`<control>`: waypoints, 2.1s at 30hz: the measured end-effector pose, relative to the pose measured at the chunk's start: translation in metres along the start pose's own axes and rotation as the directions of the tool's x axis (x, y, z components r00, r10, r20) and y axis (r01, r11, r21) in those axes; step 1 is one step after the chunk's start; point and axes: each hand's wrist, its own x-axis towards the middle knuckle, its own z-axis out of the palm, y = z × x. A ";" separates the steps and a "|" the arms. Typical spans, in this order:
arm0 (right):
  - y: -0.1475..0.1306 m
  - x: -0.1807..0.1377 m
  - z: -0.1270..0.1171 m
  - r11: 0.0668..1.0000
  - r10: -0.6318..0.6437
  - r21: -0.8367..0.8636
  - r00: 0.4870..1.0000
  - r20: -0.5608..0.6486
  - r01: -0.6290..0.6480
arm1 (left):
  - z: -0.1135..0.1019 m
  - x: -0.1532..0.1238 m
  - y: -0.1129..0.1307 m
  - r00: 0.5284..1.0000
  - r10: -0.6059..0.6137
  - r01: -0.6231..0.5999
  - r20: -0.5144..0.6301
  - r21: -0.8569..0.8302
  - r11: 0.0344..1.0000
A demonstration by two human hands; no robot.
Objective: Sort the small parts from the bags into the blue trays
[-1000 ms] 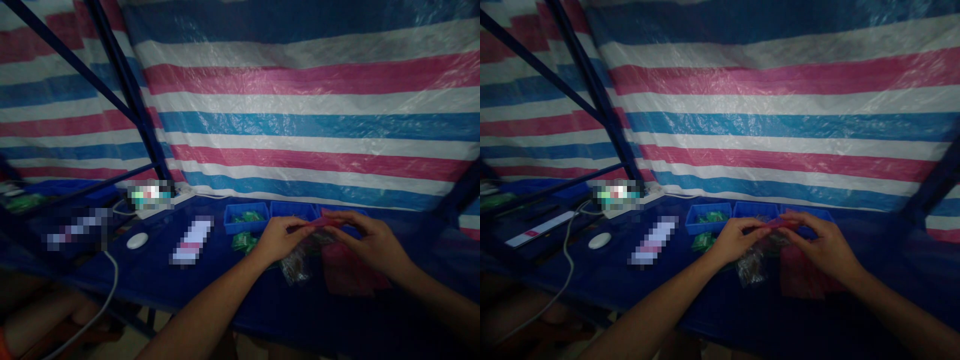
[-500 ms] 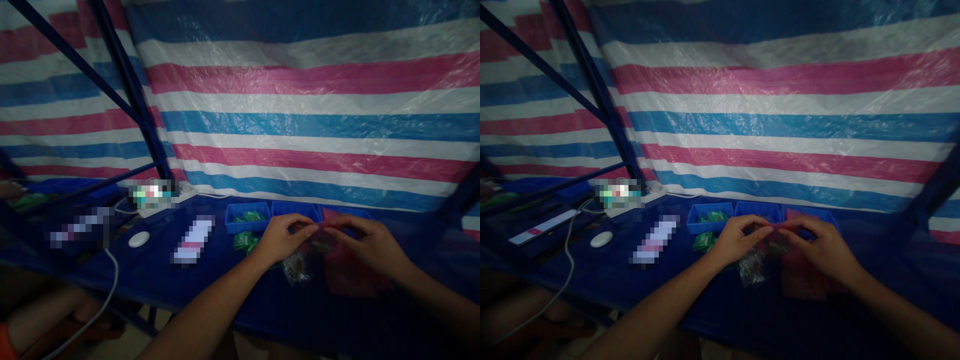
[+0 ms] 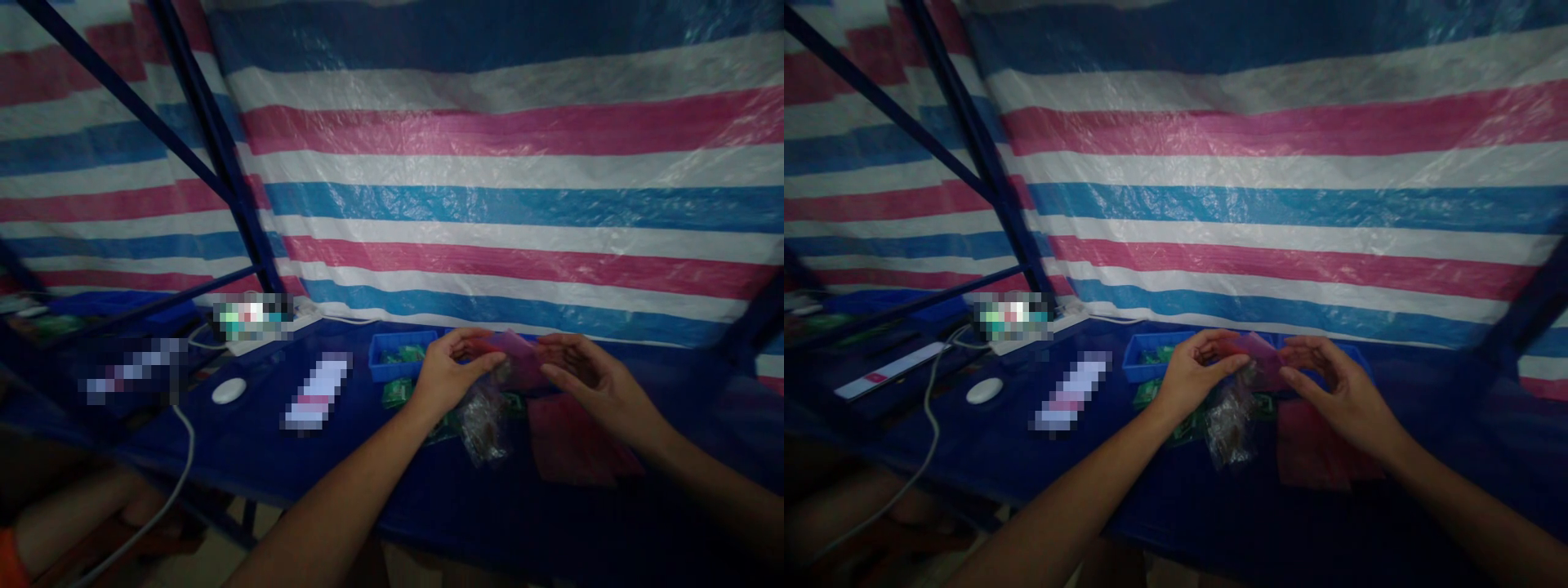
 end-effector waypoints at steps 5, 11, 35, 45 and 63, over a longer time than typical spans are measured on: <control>-0.002 -0.004 0.006 0.997 -0.021 -0.073 0.998 0.054 0.025 | 0.001 0.000 -0.003 1.000 -0.005 0.005 -0.001 0.008 1.000; -0.007 -0.006 0.006 0.953 -0.038 -0.295 0.995 0.097 0.065 | 0.004 -0.003 -0.007 0.996 -0.059 0.050 0.073 0.114 0.992; -0.005 -0.002 0.001 0.980 0.021 -0.200 0.998 0.052 -0.010 | 0.002 -0.007 0.001 0.982 -0.016 -0.050 0.187 0.347 0.936; -0.005 0.000 -0.003 0.924 -0.015 -0.376 0.986 0.168 0.078 | 0.001 -0.007 0.000 0.974 -0.057 -0.037 0.220 0.403 0.914; -0.003 -0.003 -0.002 0.987 0.041 -0.153 0.999 -0.015 -0.043 | 0.001 -0.007 0.002 0.985 -0.054 0.002 0.165 0.299 0.954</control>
